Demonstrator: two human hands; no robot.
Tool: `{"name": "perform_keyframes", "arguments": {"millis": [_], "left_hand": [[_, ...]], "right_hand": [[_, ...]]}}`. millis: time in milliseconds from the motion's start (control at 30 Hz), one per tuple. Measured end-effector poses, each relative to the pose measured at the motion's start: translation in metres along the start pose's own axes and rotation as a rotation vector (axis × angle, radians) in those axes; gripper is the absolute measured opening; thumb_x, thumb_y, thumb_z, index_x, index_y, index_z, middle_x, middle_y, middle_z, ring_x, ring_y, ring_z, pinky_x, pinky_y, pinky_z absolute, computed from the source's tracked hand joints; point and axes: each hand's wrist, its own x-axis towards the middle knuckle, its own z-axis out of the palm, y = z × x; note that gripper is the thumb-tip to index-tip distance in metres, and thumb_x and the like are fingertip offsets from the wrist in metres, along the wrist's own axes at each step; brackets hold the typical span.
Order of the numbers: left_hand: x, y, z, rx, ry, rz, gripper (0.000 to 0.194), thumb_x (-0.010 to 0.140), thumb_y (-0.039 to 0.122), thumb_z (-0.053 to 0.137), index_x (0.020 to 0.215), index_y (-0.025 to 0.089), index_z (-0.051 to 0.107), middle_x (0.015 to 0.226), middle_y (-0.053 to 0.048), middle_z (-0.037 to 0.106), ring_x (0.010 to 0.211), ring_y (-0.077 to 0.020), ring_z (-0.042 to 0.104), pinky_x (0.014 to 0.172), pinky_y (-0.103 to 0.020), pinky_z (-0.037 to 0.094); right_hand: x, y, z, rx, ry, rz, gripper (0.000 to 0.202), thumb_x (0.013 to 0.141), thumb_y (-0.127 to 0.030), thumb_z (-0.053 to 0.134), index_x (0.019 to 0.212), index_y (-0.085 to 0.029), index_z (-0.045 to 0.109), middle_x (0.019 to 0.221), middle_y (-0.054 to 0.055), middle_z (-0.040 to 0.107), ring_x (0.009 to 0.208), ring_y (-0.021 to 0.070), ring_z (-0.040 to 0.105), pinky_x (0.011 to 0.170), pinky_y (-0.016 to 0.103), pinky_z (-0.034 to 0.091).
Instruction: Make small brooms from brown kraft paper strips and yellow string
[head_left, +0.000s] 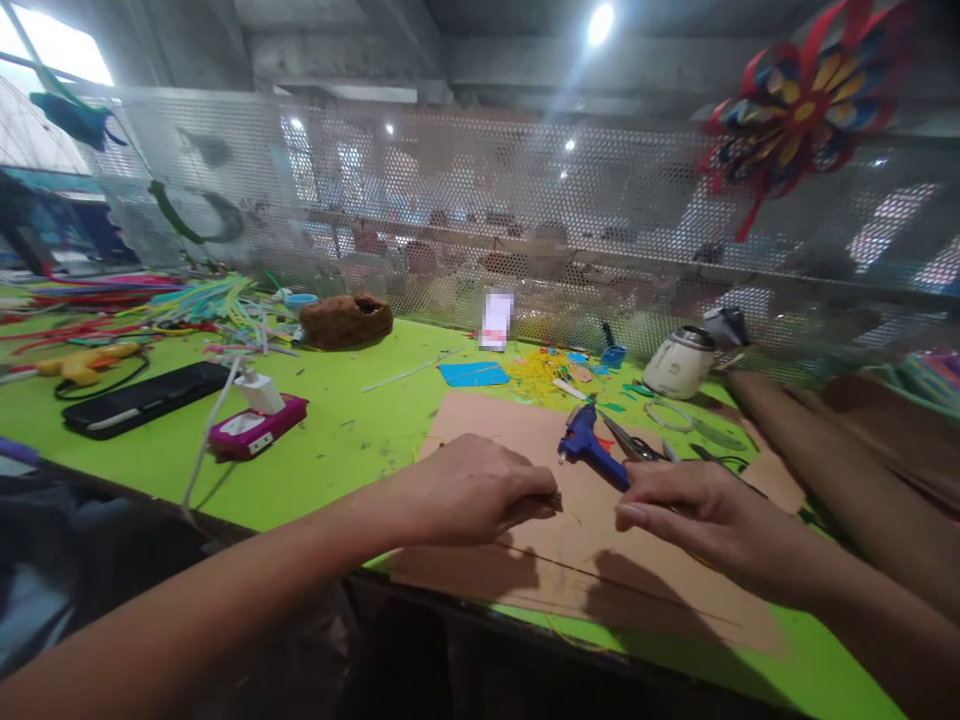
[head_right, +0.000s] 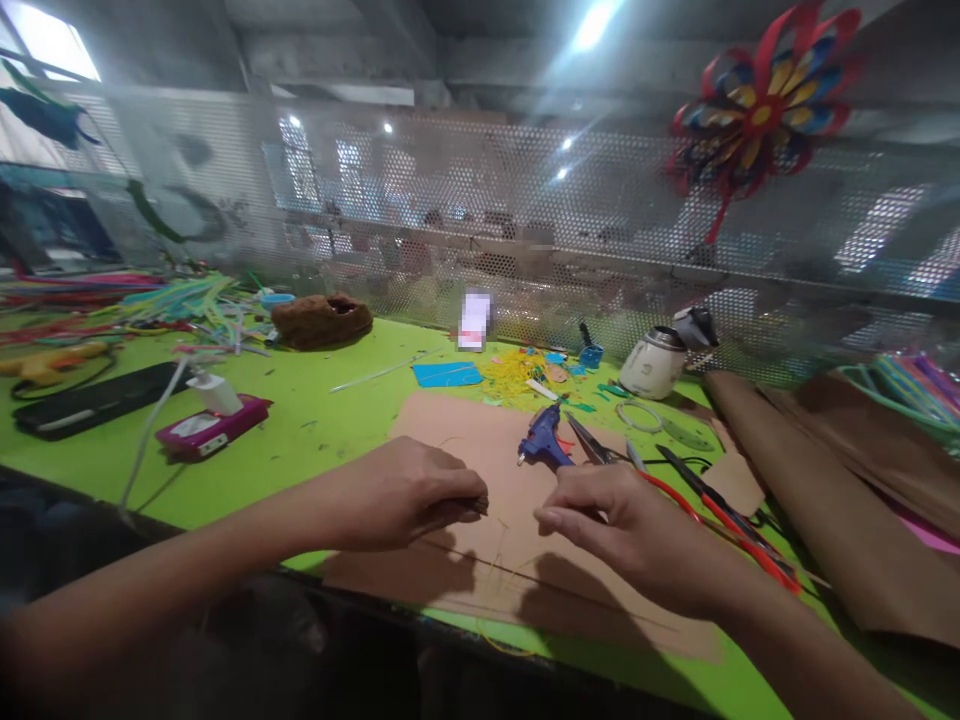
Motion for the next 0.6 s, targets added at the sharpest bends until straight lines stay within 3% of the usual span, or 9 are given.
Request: {"name": "perform_keyframes", "arguments": {"millis": [100,200,333,467,600], "left_hand": [[-0.003,0.006,0.003,0.008,-0.030,0.007,0.021,0.092,0.027,0.044,0.086,0.022,0.063,0.069,-0.004,0.064,0.062,-0.0154,0.057,0.056,-0.025,0.033],[-0.005,0.016,0.009,0.059,-0.003,0.083,0.014,0.089,0.020,0.047,0.083,0.020,0.059,0.070,-0.004,0.062,0.064,-0.0166,0.054,0.059,-0.029,0.034],[-0.010,0.034,0.012,0.192,-0.003,0.141,0.007,0.086,0.015,0.049,0.082,0.018,0.054,0.073,-0.004,0.059,0.065,-0.0180,0.050,0.061,-0.034,0.036],[-0.020,0.052,0.012,0.279,-0.008,0.143,0.004,0.085,0.016,0.049,0.085,0.017,0.053,0.073,-0.004,0.057,0.063,-0.0178,0.048,0.057,-0.036,0.035],[-0.028,0.064,0.014,0.289,0.008,0.177,0.004,0.085,0.020,0.053,0.082,0.017,0.054,0.070,-0.004,0.056,0.061,-0.0170,0.049,0.055,-0.034,0.034]], "right_hand": [[-0.012,-0.009,0.005,0.180,0.038,-0.092,0.021,0.086,-0.030,0.057,0.070,-0.023,0.069,0.084,0.005,0.063,0.078,0.0192,0.058,0.075,0.033,0.045],[-0.018,-0.021,0.019,0.470,0.025,-0.183,0.019,0.085,-0.030,0.058,0.076,-0.028,0.074,0.102,0.007,0.066,0.099,0.0255,0.059,0.090,0.042,0.042],[-0.020,-0.034,0.032,0.652,-0.080,-0.218,0.022,0.088,-0.034,0.054,0.087,-0.030,0.075,0.073,0.005,0.068,0.073,0.0220,0.063,0.072,0.039,0.049],[-0.027,-0.039,0.032,0.482,-0.073,-0.139,0.030,0.088,-0.040,0.053,0.070,-0.024,0.071,0.056,0.003,0.055,0.054,0.0158,0.053,0.053,0.028,0.043],[-0.038,-0.022,0.045,0.335,-0.014,-0.152,0.036,0.085,-0.049,0.051,0.062,-0.026,0.065,0.053,0.002,0.058,0.051,0.0156,0.055,0.052,0.026,0.046]]}}
